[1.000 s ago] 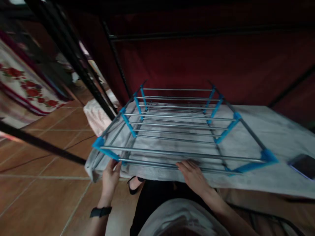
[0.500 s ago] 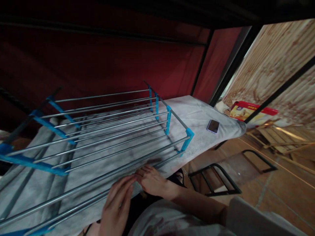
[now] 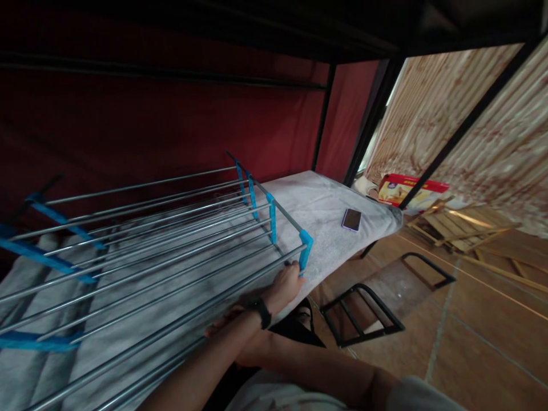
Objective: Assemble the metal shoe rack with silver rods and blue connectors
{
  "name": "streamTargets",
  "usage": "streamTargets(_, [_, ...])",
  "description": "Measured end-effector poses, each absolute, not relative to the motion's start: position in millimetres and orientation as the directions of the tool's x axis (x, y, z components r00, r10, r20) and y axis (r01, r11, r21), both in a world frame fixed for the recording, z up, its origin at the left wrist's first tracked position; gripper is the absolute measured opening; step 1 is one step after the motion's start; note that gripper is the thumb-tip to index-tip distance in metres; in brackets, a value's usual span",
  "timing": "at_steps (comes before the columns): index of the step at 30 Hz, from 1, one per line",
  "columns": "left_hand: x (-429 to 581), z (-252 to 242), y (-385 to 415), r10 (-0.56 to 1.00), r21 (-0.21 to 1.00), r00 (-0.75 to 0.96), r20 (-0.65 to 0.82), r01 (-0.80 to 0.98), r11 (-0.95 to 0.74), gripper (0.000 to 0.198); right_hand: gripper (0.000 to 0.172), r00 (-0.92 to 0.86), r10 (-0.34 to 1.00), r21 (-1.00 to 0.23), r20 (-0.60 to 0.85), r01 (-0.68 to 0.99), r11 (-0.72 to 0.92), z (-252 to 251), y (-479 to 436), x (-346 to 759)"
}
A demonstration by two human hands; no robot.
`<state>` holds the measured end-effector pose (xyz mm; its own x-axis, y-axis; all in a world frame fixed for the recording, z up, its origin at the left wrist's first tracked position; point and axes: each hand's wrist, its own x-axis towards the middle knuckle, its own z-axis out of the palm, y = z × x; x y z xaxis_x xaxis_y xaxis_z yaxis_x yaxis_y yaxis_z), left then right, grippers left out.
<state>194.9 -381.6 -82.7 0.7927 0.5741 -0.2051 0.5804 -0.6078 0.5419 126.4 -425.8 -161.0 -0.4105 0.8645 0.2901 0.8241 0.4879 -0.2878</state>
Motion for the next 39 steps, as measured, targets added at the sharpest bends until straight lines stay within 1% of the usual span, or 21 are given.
streamTargets(2, [202, -82, -384, 0.637, 0.528, 0.744, -0.204, 0.631, -0.568, 0.027, 0.048, -0.472, 0.839, -0.232, 0.272, 0.814, 0.533, -161, -427, 127])
streamTargets(3, [203, -82, -386, 0.652, 0.513, 0.732, -0.201, 0.645, -0.566, 0.028, 0.045, -0.487, 0.82, -0.225, 0.3, 0.799, 0.557, -161, -428, 127])
streamTargets(5, [203, -82, -388, 0.661, 0.473, 0.721, -0.206, 0.665, -0.578, 0.032, 0.041, -0.477, 0.785, -0.251, 0.395, 0.766, 0.592, -161, -435, 131])
streamTargets(7, [202, -83, -388, 0.666, 0.448, 0.718, -0.203, 0.672, -0.589, 0.034, 0.044, -0.521, 0.729, -0.275, 0.444, 0.695, 0.665, -162, -448, 142])
streamTargets(9, [203, -85, -388, 0.674, 0.435, 0.714, -0.189, 0.676, -0.595, 0.036, 0.044, -0.579, 0.687, -0.343, 0.439, 0.599, 0.724, -166, -465, 162])
streamTargets(10, [204, -86, -388, 0.678, 0.427, 0.712, -0.183, 0.679, -0.598, 0.037, 0.041, -0.568, 0.702, -0.397, 0.43, 0.579, 0.712, -168, -474, 175])
streamTargets(11, [205, -88, -388, 0.686, 0.412, 0.704, -0.184, 0.689, -0.597, 0.039, 0.038, -0.515, 0.741, -0.449, 0.43, 0.59, 0.671, -172, -482, 189])
streamTargets(12, [206, -90, -388, 0.696, 0.39, 0.692, -0.192, 0.704, -0.593, 0.042, 0.035, -0.399, 0.809, -0.506, 0.43, 0.636, 0.583, -176, -489, 204])
streamTargets(13, [206, -92, -388, 0.704, 0.365, 0.681, -0.2, 0.719, -0.592, 0.044, 0.034, -0.234, 0.871, -0.563, 0.431, 0.686, 0.462, -180, -495, 219])
streamTargets(14, [207, -94, -389, 0.707, 0.342, 0.676, -0.207, 0.727, -0.596, 0.046, 0.034, -0.034, 0.902, -0.624, 0.43, 0.711, 0.324, -184, -499, 234])
streamTargets(16, [207, -97, -389, 0.691, 0.312, 0.695, -0.198, 0.713, -0.628, 0.047, 0.032, 0.342, 0.858, -0.751, 0.383, 0.656, 0.075, -189, -502, 262])
streamTargets(17, [206, -99, -389, 0.677, 0.309, 0.712, -0.19, 0.697, -0.647, 0.047, 0.03, 0.474, 0.81, -0.8, 0.345, 0.599, -0.011, -190, -501, 274])
streamTargets(18, [205, -100, -388, 0.661, 0.312, 0.727, -0.186, 0.682, -0.662, 0.045, 0.028, 0.556, 0.771, -0.833, 0.31, 0.55, -0.062, -190, -499, 283])
streamTargets(19, [204, -101, -388, 0.651, 0.317, 0.735, -0.189, 0.673, -0.668, 0.044, 0.028, 0.594, 0.749, -0.851, 0.293, 0.519, -0.078, -190, -497, 291])
streamTargets(22, [203, -101, -385, 0.634, 0.333, 0.741, -0.22, 0.668, -0.666, 0.04, 0.043, 0.543, 0.783, -0.869, 0.304, 0.495, -0.006, -186, -485, 299])
streamTargets(24, [202, -99, -382, 0.628, 0.339, 0.743, -0.233, 0.667, -0.664, 0.039, 0.046, 0.496, 0.813, -0.878, 0.304, 0.476, 0.038, -185, -477, 299])
streamTargets(27, [202, -94, -376, 0.619, 0.348, 0.751, -0.229, 0.657, -0.669, 0.038, 0.039, 0.498, 0.821, -0.881, 0.28, 0.474, 0.014, -184, -467, 299])
streamTargets(30, [202, -89, -371, 0.583, 0.355, 0.779, -0.232, 0.625, -0.695, 0.036, 0.029, 0.494, 0.834, -0.85, 0.246, 0.523, -0.059, -182, -461, 304])
streamTargets(34, [201, -92, -370, 0.575, 0.339, 0.782, -0.241, 0.623, -0.705, 0.034, 0.022, 0.486, 0.848, -0.809, 0.212, 0.574, -0.127, -177, -457, 310])
streamTargets(36, [200, -96, -372, 0.57, 0.344, 0.787, -0.236, 0.617, -0.708, 0.034, 0.02, 0.477, 0.853, -0.798, 0.212, 0.588, -0.13, -176, -457, 311])
streamTargets(39, [199, -103, -372, 0.571, 0.362, 0.792, -0.215, 0.607, -0.707, 0.033, 0.021, 0.458, 0.862, -0.787, 0.219, 0.604, -0.121, -176, -457, 312])
